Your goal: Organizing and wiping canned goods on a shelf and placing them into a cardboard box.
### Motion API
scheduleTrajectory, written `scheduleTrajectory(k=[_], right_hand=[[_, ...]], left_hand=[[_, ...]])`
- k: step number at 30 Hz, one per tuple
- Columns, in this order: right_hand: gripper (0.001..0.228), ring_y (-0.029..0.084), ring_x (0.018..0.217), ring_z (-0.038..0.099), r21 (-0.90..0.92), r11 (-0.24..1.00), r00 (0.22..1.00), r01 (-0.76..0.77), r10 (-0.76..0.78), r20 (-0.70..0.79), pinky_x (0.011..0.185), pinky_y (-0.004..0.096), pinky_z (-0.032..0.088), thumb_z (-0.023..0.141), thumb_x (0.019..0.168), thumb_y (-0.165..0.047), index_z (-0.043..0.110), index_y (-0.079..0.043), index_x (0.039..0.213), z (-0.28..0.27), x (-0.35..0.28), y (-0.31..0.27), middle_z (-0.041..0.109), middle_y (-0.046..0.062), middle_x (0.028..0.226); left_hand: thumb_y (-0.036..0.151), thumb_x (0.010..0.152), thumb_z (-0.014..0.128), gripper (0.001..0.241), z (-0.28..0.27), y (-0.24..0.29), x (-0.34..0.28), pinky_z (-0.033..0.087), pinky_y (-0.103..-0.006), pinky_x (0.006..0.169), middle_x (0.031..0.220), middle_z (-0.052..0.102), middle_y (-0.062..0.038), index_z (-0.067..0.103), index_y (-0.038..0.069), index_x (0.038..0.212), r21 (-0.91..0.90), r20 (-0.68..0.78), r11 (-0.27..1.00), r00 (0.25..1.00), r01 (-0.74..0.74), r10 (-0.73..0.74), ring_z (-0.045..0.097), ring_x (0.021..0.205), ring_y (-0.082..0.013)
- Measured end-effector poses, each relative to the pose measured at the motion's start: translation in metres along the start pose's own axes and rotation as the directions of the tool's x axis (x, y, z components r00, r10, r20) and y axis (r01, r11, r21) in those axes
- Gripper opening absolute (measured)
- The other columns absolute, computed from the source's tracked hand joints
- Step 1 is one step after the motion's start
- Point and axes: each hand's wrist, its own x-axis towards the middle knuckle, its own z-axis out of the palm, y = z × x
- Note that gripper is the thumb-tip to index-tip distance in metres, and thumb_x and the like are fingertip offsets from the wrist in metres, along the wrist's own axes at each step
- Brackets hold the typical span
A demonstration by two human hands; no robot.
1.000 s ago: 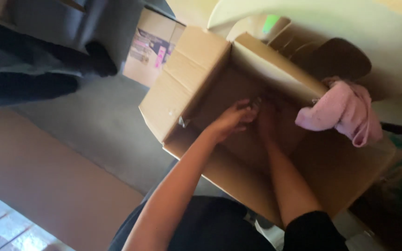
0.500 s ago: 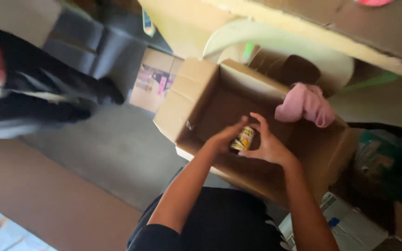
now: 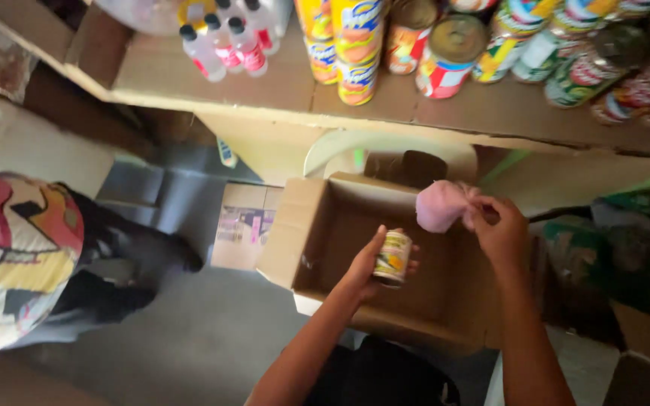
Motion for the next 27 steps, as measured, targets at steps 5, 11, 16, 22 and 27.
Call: scheduleTrajectory(k=[5,11,16,22,27], right_hand=[[0.022,0.02,0.108,0.062,0.462,0.81,0.928,0.361,-0.364,-0.086,0.103,0.033,0.047,0.074,0.087,-0.008,0.066,-0.008,0.108,-0.106,-0.033,-0.141,0.067,0.003,0.106],[0.042,0.032,0.113,0.063,0.26,0.857,0.867,0.444,-0.484,0.114,0.1,0.043,0.047,0.082,0.078,-0.024,0.068,-0.011,0.115,-0.089,-0.087,-0.222,0.067,0.012,0.123],[0.065,0.05,0.131,0.046,0.087,0.88,0.88,0.468,-0.454,-0.14,0.107,0.056,0.038,0.074,0.083,-0.024,0.054,0.001,0.14,-0.017,-0.09,-0.255,0.047,0.031,0.145],[0.014,0.027,0.104,0.06,0.712,0.679,0.983,0.178,-0.149,-0.104,0.097,0.038,0.051,0.062,0.103,-0.015,0.058,-0.005,0.112,0.043,-0.057,-0.183,0.062,0.015,0.109],[0.013,0.02,0.088,0.055,0.907,0.375,0.959,0.189,-0.269,-0.089,0.081,0.033,0.046,0.064,0.102,-0.013,0.054,-0.005,0.101,0.017,-0.059,-0.204,0.056,0.008,0.095]], left_hand=[[0.059,0.108,0.049,0.063,-0.044,-0.011,0.027,0.06,-0.0478,0.084,0.114,0.071,-0.02,0.06,0.002,0.13,-0.033,-0.154,0.997,0.986,-0.07,0.064,0.072,0.091,-0.0326],[0.049,0.104,0.041,0.058,0.09,0.017,-0.018,0.051,-0.0408,0.092,0.12,0.061,-0.018,0.052,0.0,0.132,0.309,-0.011,0.901,0.946,-0.305,0.324,0.062,0.103,-0.0293],[0.04,0.099,0.032,0.054,0.097,0.02,-0.047,0.042,-0.0339,0.101,0.126,0.052,-0.016,0.044,-0.001,0.133,0.55,0.161,0.661,0.841,-0.511,0.517,0.052,0.115,-0.026],[0.057,0.108,0.035,0.066,0.084,0.05,-0.066,0.054,-0.0357,0.087,0.119,0.071,-0.013,0.061,0.007,0.142,0.742,0.009,0.541,0.813,-0.396,0.583,0.066,0.1,-0.0235],[0.057,0.107,0.032,0.066,0.11,0.068,-0.098,0.051,-0.0373,0.087,0.125,0.068,-0.007,0.05,0.013,0.153,0.501,-0.073,0.808,0.915,-0.31,0.396,0.063,0.105,-0.0203]])
